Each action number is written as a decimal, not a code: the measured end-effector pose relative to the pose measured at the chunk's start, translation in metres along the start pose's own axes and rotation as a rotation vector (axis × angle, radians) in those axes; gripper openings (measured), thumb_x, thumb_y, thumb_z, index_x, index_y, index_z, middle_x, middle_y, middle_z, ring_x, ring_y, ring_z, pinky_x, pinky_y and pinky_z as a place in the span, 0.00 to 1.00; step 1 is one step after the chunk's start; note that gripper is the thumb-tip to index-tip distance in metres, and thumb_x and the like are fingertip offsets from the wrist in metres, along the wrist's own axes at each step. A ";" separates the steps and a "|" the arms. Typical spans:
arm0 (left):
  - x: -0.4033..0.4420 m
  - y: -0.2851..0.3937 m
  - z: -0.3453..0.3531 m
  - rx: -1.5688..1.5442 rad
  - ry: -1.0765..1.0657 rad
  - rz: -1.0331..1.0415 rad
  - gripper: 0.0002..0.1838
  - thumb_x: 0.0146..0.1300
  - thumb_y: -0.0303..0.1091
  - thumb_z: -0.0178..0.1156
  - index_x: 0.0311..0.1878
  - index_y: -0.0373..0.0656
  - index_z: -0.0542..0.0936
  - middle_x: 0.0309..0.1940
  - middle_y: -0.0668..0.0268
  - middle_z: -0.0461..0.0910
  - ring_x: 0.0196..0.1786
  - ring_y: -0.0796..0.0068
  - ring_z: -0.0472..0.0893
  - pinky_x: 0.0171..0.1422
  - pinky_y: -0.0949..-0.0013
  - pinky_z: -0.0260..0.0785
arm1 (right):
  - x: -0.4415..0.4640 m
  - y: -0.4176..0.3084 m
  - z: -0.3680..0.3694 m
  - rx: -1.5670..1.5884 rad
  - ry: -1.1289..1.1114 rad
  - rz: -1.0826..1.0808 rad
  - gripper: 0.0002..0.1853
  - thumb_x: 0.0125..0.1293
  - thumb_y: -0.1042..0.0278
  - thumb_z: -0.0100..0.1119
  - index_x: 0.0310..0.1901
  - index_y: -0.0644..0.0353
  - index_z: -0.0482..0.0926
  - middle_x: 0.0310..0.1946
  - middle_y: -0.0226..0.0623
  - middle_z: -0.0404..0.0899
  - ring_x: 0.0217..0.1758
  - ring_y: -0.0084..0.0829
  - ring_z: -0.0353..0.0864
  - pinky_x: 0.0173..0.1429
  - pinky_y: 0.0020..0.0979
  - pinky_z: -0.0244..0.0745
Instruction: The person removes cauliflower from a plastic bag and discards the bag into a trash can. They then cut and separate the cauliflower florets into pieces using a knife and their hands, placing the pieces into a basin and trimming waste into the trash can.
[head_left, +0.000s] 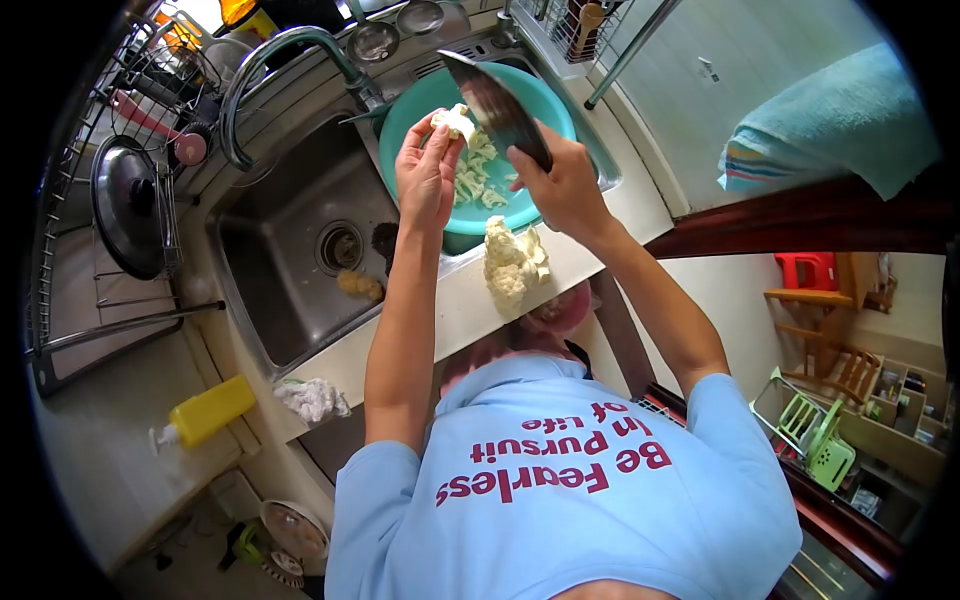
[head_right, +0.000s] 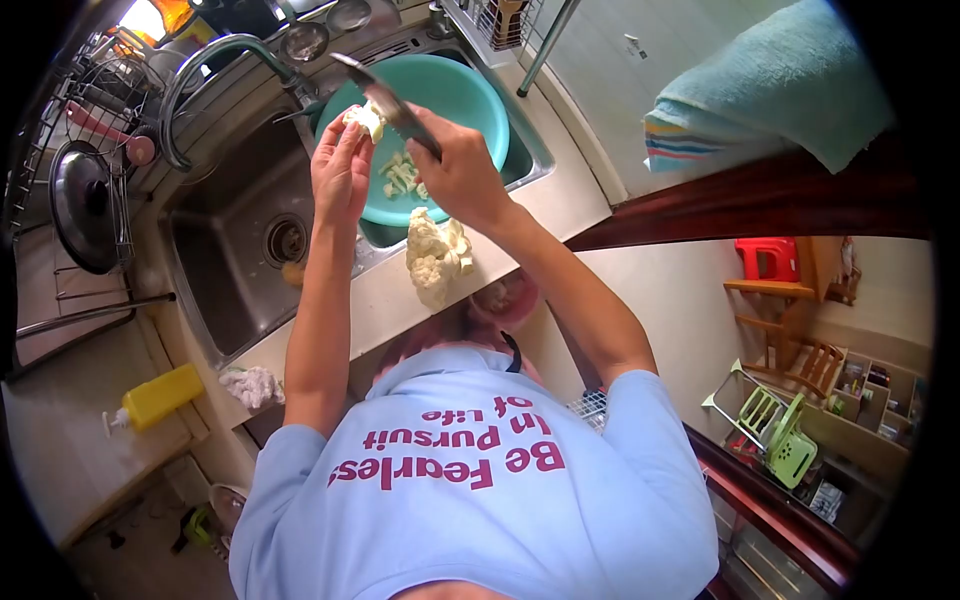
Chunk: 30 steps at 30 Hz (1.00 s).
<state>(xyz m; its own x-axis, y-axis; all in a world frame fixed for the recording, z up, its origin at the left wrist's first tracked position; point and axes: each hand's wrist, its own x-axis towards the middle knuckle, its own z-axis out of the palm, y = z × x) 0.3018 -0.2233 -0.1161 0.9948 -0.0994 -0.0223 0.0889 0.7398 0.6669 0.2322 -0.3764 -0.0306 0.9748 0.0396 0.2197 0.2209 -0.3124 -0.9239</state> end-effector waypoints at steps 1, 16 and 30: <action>0.000 -0.001 0.002 -0.002 -0.004 -0.003 0.13 0.68 0.27 0.56 0.53 0.35 0.72 0.46 0.61 0.77 0.51 0.73 0.78 0.59 0.70 0.72 | -0.002 -0.003 -0.002 -0.003 0.005 0.001 0.22 0.61 0.77 0.53 0.59 0.66 0.72 0.30 0.48 0.79 0.22 0.30 0.79 0.32 0.29 0.75; -0.008 -0.009 0.021 0.135 0.010 0.093 0.14 0.66 0.24 0.57 0.53 0.32 0.72 0.49 0.57 0.77 0.50 0.72 0.79 0.58 0.71 0.73 | -0.002 0.008 0.000 -0.140 0.034 -0.194 0.17 0.66 0.73 0.53 0.55 0.71 0.72 0.26 0.38 0.79 0.26 0.25 0.81 0.33 0.27 0.81; -0.016 -0.029 0.014 0.090 -0.032 0.041 0.15 0.67 0.25 0.56 0.55 0.32 0.72 0.47 0.59 0.79 0.49 0.75 0.79 0.58 0.71 0.72 | 0.009 0.030 0.014 -0.032 0.082 -0.095 0.15 0.62 0.74 0.51 0.51 0.67 0.76 0.32 0.52 0.80 0.34 0.44 0.82 0.39 0.33 0.77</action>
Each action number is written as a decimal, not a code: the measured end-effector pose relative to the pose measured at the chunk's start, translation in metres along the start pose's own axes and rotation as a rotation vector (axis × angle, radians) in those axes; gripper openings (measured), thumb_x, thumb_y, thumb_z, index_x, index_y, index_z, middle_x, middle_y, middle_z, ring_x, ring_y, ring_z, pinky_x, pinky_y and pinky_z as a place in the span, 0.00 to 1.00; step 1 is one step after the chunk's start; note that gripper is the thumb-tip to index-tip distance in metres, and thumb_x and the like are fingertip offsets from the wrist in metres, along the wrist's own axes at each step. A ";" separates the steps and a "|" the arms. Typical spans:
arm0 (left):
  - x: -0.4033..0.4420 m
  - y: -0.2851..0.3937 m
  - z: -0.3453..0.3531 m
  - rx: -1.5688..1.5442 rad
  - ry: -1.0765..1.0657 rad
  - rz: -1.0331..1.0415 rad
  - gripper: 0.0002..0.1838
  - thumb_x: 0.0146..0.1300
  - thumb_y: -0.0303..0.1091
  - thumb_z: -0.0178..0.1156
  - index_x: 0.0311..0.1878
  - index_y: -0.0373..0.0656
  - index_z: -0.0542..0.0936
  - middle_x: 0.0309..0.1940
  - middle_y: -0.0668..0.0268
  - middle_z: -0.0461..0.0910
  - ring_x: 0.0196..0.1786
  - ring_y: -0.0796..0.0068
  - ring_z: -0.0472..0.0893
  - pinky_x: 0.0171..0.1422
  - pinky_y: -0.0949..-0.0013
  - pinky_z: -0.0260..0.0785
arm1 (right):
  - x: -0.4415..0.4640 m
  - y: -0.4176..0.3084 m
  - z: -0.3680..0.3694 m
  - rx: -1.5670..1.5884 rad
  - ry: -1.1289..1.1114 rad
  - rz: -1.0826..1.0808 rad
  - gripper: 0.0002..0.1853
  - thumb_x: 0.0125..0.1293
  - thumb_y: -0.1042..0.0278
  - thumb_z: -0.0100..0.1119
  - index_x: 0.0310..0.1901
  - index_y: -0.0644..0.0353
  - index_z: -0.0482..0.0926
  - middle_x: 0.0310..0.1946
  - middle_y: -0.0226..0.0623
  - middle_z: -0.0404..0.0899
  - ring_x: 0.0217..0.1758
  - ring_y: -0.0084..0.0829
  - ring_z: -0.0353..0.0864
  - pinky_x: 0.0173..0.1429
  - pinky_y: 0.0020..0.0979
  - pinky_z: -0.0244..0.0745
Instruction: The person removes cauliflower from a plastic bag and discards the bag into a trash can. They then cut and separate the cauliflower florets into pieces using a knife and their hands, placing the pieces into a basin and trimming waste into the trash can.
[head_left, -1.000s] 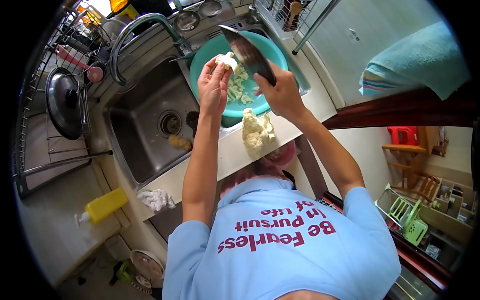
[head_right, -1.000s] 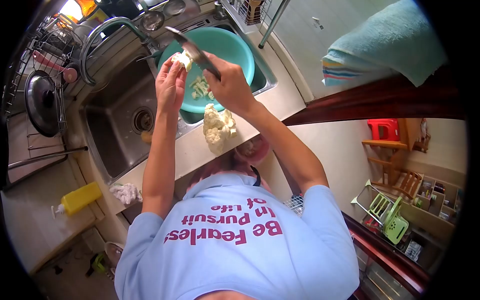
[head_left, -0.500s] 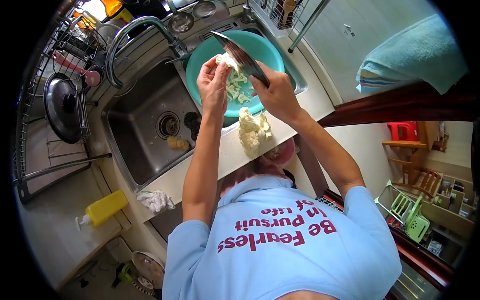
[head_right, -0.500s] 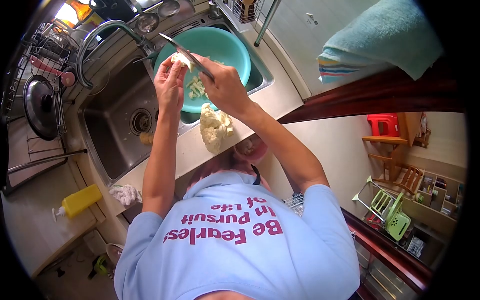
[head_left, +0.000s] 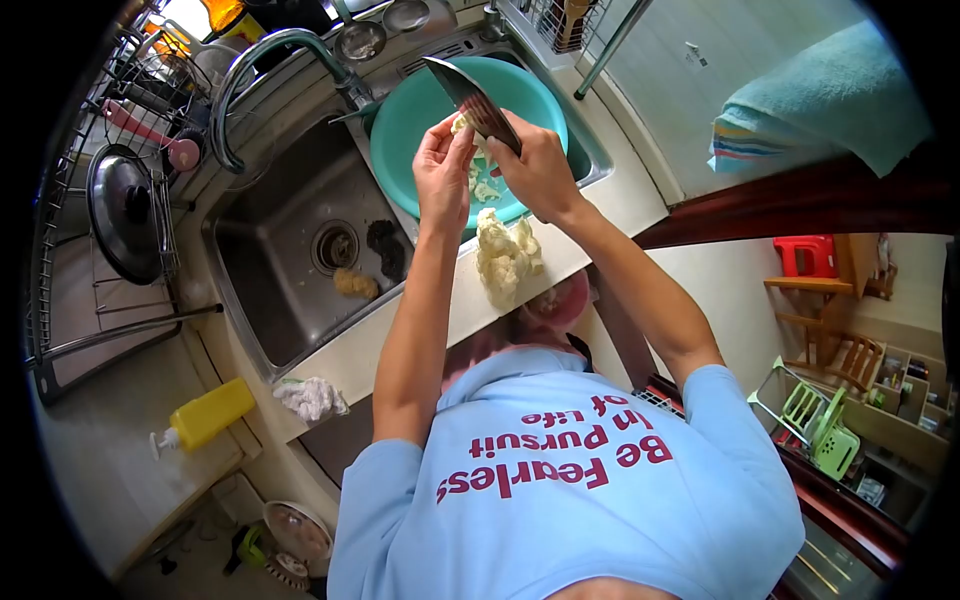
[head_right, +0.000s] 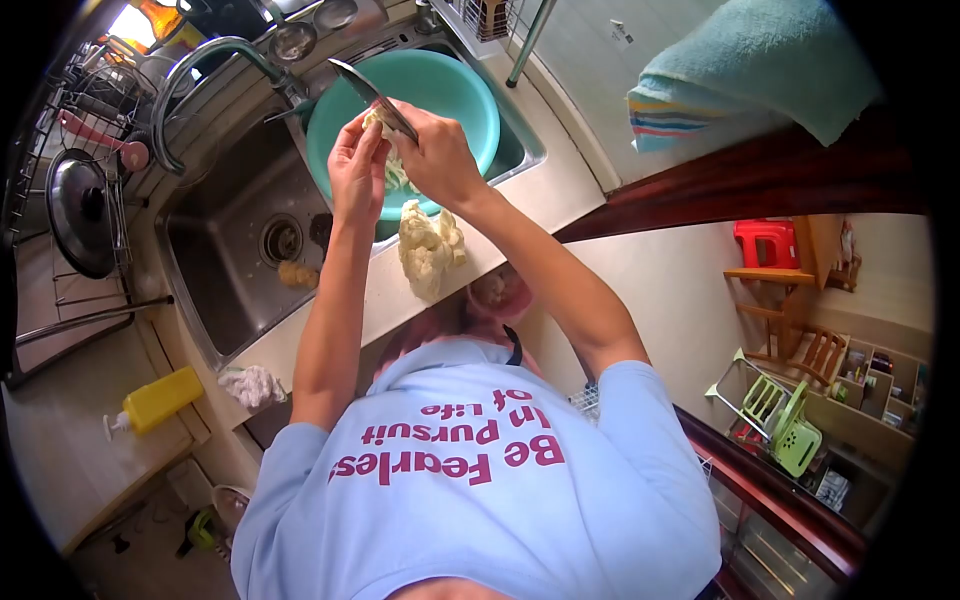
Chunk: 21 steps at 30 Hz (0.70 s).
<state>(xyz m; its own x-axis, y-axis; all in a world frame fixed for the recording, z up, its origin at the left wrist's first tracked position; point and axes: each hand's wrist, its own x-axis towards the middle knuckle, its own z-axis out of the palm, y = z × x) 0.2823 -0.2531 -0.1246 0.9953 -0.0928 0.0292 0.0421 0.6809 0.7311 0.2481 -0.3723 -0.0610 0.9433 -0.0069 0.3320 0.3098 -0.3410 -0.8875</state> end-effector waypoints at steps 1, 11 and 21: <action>0.003 -0.002 -0.005 0.057 0.020 -0.001 0.14 0.66 0.25 0.57 0.54 0.32 0.73 0.47 0.58 0.80 0.47 0.75 0.80 0.57 0.70 0.73 | 0.002 0.003 0.000 -0.025 -0.015 -0.002 0.15 0.62 0.74 0.51 0.50 0.68 0.76 0.32 0.50 0.81 0.33 0.41 0.83 0.38 0.32 0.79; 0.034 0.015 -0.052 0.176 -0.083 -0.039 0.20 0.64 0.27 0.60 0.57 0.32 0.71 0.57 0.47 0.74 0.61 0.60 0.75 0.64 0.66 0.67 | 0.028 0.039 -0.025 0.271 -0.161 0.310 0.11 0.65 0.75 0.52 0.48 0.69 0.76 0.38 0.32 0.78 0.35 0.21 0.77 0.32 0.28 0.84; -0.116 0.034 -0.024 1.198 -0.307 -0.065 0.42 0.47 0.49 0.74 0.66 0.50 0.69 0.69 0.43 0.55 0.63 0.47 0.70 0.66 0.54 0.63 | -0.053 0.024 -0.058 0.204 -0.133 0.520 0.17 0.57 0.76 0.50 0.49 0.73 0.72 0.31 0.37 0.74 0.26 0.26 0.77 0.25 0.27 0.82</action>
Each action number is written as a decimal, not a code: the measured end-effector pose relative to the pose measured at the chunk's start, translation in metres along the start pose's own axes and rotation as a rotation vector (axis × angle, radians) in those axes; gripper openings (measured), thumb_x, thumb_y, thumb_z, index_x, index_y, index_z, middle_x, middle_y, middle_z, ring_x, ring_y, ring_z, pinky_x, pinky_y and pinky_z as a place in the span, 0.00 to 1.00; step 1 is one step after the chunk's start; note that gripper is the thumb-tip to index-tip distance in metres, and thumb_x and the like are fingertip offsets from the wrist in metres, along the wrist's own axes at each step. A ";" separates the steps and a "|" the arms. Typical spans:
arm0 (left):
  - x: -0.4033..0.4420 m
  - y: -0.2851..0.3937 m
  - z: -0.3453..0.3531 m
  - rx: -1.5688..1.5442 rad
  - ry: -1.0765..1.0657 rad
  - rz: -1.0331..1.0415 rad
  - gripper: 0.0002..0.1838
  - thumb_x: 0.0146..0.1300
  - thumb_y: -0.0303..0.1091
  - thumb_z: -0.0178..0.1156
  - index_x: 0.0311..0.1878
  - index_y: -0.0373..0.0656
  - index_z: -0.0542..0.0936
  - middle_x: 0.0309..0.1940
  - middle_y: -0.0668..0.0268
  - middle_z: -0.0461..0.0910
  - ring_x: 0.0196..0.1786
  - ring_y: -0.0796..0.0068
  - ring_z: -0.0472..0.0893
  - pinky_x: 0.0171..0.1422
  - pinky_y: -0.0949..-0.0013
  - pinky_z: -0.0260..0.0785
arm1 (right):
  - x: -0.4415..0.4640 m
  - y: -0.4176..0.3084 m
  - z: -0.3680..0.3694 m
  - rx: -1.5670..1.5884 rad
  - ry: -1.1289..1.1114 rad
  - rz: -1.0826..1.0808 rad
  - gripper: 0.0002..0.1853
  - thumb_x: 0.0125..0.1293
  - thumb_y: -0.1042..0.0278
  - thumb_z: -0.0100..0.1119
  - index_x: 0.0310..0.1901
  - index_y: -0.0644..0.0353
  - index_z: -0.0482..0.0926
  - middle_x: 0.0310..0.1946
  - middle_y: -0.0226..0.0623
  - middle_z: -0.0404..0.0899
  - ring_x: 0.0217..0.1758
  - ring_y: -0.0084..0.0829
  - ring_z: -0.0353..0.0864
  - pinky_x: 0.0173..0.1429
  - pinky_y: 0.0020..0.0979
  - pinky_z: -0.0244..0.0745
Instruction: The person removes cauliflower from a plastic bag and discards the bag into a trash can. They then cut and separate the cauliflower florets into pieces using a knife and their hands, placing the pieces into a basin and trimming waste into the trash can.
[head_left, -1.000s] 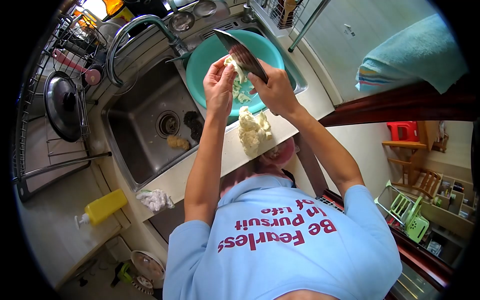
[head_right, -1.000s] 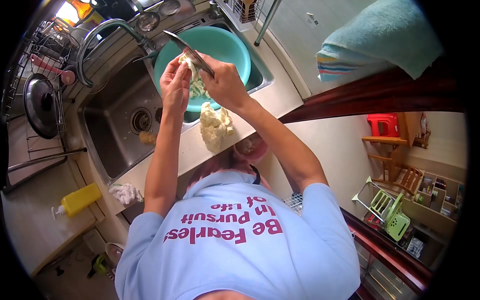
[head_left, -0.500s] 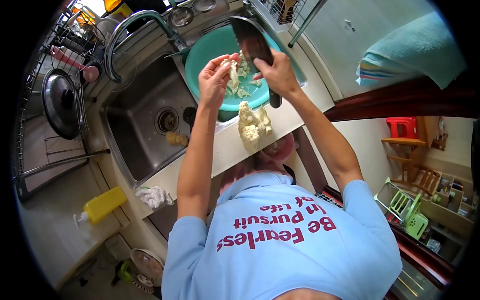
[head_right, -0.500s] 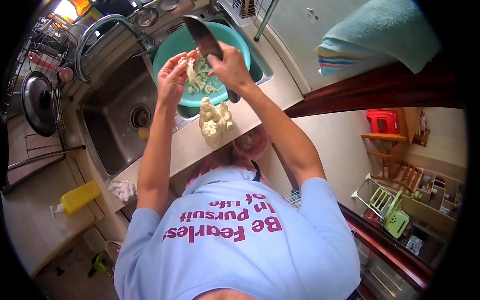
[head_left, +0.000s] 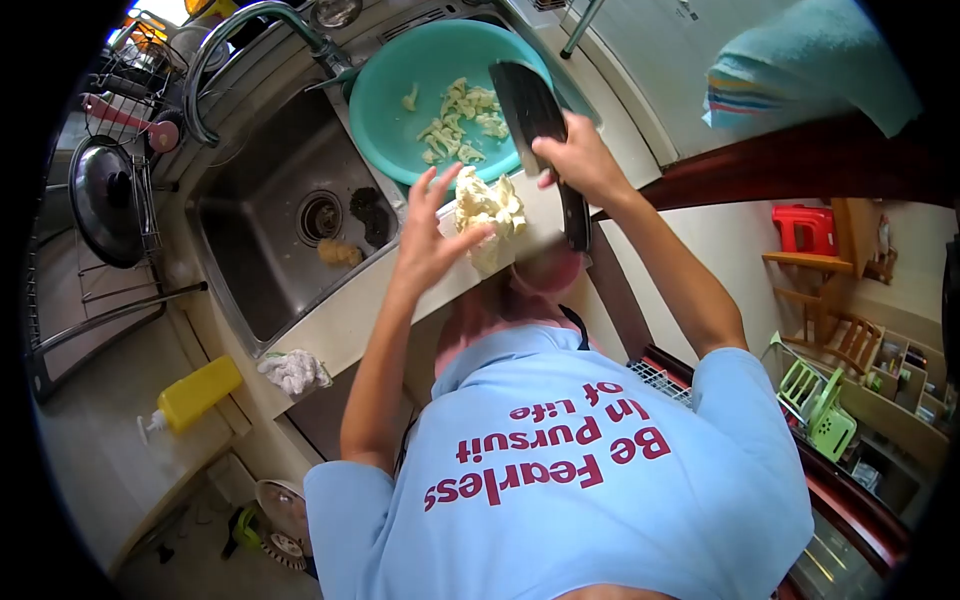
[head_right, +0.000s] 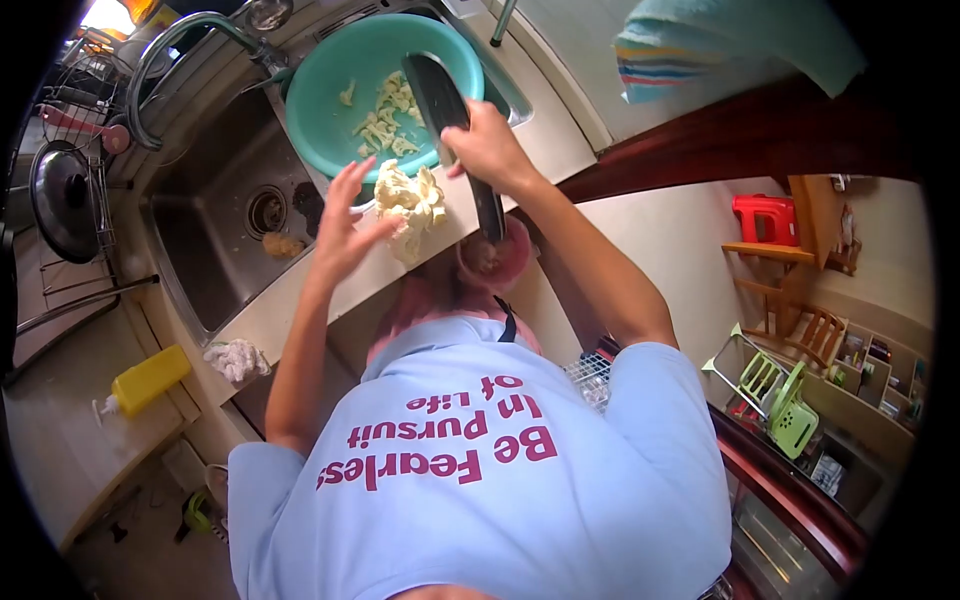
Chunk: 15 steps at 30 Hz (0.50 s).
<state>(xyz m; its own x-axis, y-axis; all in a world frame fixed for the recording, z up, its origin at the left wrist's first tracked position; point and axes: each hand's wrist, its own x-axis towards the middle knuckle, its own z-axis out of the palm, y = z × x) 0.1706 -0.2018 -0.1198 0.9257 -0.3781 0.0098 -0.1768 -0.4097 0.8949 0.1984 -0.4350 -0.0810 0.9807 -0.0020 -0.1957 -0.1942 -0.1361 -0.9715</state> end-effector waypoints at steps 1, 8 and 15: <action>-0.006 0.002 0.009 0.147 0.004 0.137 0.48 0.40 0.50 0.77 0.67 0.53 0.68 0.70 0.42 0.50 0.61 0.42 0.71 0.65 0.53 0.64 | -0.016 -0.003 0.001 0.018 -0.021 0.077 0.17 0.58 0.76 0.51 0.49 0.72 0.72 0.34 0.37 0.76 0.26 0.25 0.78 0.25 0.25 0.81; -0.010 0.015 0.038 0.294 0.019 0.017 0.36 0.43 0.35 0.68 0.59 0.45 0.68 0.63 0.51 0.64 0.56 0.47 0.74 0.59 0.54 0.70 | -0.071 0.022 0.021 0.090 -0.011 0.066 0.22 0.54 0.79 0.45 0.53 0.73 0.70 0.33 0.42 0.76 0.27 0.31 0.80 0.23 0.31 0.83; -0.014 0.009 0.060 0.424 0.129 0.053 0.34 0.46 0.33 0.67 0.58 0.40 0.66 0.62 0.46 0.63 0.54 0.42 0.75 0.55 0.53 0.72 | -0.071 0.046 0.039 -0.090 0.027 -0.021 0.21 0.51 0.83 0.41 0.50 0.72 0.70 0.34 0.60 0.77 0.27 0.48 0.82 0.24 0.38 0.82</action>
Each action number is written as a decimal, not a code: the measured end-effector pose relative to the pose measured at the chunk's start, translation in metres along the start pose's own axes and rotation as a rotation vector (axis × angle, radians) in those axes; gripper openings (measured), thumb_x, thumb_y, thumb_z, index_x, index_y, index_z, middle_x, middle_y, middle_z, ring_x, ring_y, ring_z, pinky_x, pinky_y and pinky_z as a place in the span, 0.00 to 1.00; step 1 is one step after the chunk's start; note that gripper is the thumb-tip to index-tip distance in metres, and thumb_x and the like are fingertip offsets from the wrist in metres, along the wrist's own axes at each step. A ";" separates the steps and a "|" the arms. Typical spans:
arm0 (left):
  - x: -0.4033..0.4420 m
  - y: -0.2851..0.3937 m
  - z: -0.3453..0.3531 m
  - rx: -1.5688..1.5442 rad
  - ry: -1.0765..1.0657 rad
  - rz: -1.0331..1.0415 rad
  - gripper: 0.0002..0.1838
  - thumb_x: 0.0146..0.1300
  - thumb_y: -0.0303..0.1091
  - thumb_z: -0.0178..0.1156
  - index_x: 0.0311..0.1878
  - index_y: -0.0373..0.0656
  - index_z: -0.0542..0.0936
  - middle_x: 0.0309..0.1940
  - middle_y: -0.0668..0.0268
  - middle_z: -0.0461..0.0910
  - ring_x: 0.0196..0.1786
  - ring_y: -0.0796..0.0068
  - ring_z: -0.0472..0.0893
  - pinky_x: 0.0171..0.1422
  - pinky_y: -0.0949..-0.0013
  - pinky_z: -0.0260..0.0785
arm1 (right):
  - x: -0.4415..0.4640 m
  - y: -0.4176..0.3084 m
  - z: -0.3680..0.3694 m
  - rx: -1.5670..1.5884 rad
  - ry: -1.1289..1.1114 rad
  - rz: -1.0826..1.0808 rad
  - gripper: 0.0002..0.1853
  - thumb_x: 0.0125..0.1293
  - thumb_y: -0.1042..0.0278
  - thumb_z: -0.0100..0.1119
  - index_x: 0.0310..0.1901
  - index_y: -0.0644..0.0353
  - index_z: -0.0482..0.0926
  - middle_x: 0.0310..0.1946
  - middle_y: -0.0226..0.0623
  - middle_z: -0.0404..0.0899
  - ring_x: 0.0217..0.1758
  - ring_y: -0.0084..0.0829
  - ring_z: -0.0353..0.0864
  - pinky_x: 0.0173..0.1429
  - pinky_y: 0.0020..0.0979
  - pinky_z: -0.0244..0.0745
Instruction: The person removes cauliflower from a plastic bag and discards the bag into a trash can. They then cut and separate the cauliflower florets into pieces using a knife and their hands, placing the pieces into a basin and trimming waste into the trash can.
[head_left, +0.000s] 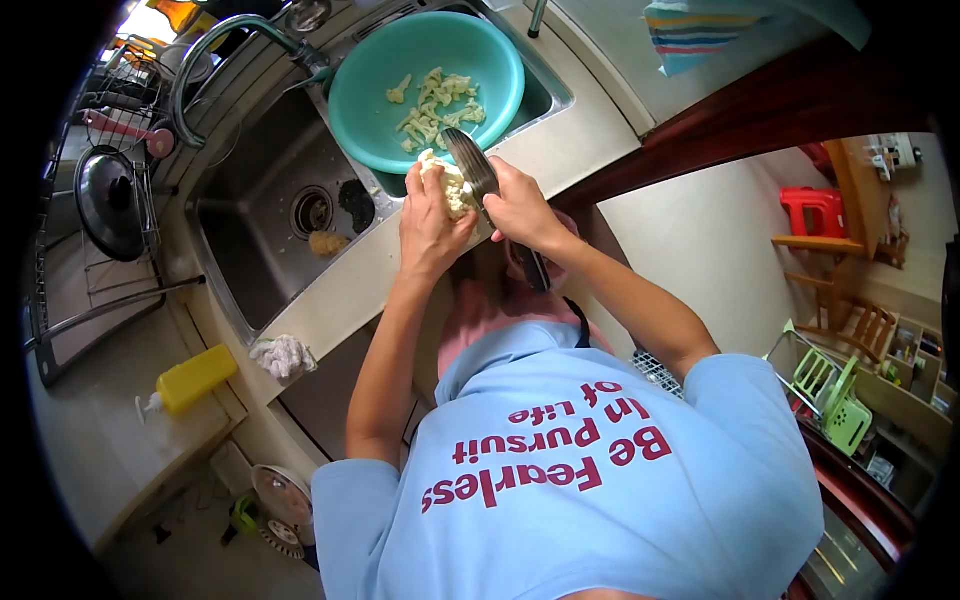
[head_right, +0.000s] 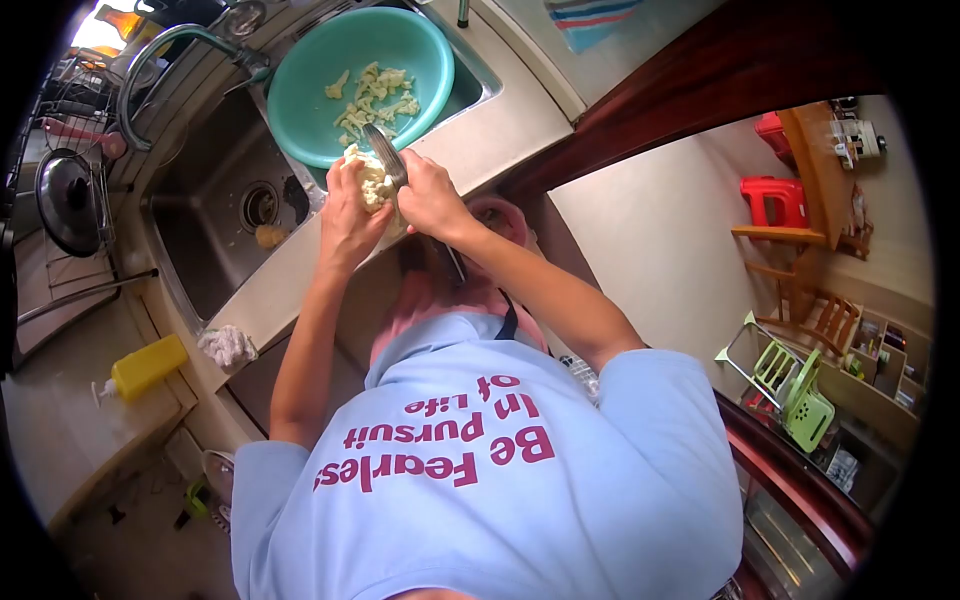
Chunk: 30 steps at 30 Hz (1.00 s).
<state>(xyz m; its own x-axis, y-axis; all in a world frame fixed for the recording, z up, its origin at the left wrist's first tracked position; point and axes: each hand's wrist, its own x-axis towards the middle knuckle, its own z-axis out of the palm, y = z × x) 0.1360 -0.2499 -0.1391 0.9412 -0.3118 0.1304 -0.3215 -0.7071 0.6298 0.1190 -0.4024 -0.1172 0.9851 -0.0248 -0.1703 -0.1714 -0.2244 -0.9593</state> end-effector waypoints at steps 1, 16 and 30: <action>-0.001 -0.002 0.004 0.010 0.013 0.023 0.35 0.44 0.32 0.68 0.58 0.38 0.65 0.62 0.44 0.62 0.53 0.41 0.75 0.54 0.52 0.72 | 0.002 0.002 0.001 0.000 -0.005 0.002 0.21 0.51 0.83 0.41 0.50 0.72 0.70 0.34 0.60 0.77 0.27 0.48 0.82 0.24 0.38 0.82; -0.016 -0.011 0.009 -0.017 0.116 0.053 0.31 0.47 0.31 0.69 0.57 0.41 0.69 0.61 0.46 0.67 0.51 0.43 0.77 0.51 0.51 0.73 | 0.033 0.003 0.029 -0.256 0.060 0.161 0.19 0.55 0.76 0.53 0.50 0.64 0.75 0.28 0.49 0.81 0.20 0.40 0.82 0.25 0.35 0.79; 0.003 -0.073 -0.011 -0.734 -0.172 -0.032 0.23 0.59 0.26 0.63 0.59 0.39 0.71 0.54 0.63 0.75 0.53 0.74 0.77 0.53 0.67 0.76 | 0.036 0.012 0.010 -0.055 -0.072 0.330 0.12 0.53 0.73 0.58 0.39 0.69 0.77 0.28 0.41 0.78 0.23 0.31 0.79 0.21 0.29 0.80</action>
<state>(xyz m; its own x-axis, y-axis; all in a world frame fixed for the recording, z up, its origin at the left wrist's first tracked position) 0.1637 -0.1926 -0.1761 0.9000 -0.4355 0.0200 -0.0859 -0.1321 0.9875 0.1524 -0.3959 -0.1367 0.8728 -0.0362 -0.4867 -0.4777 -0.2678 -0.8367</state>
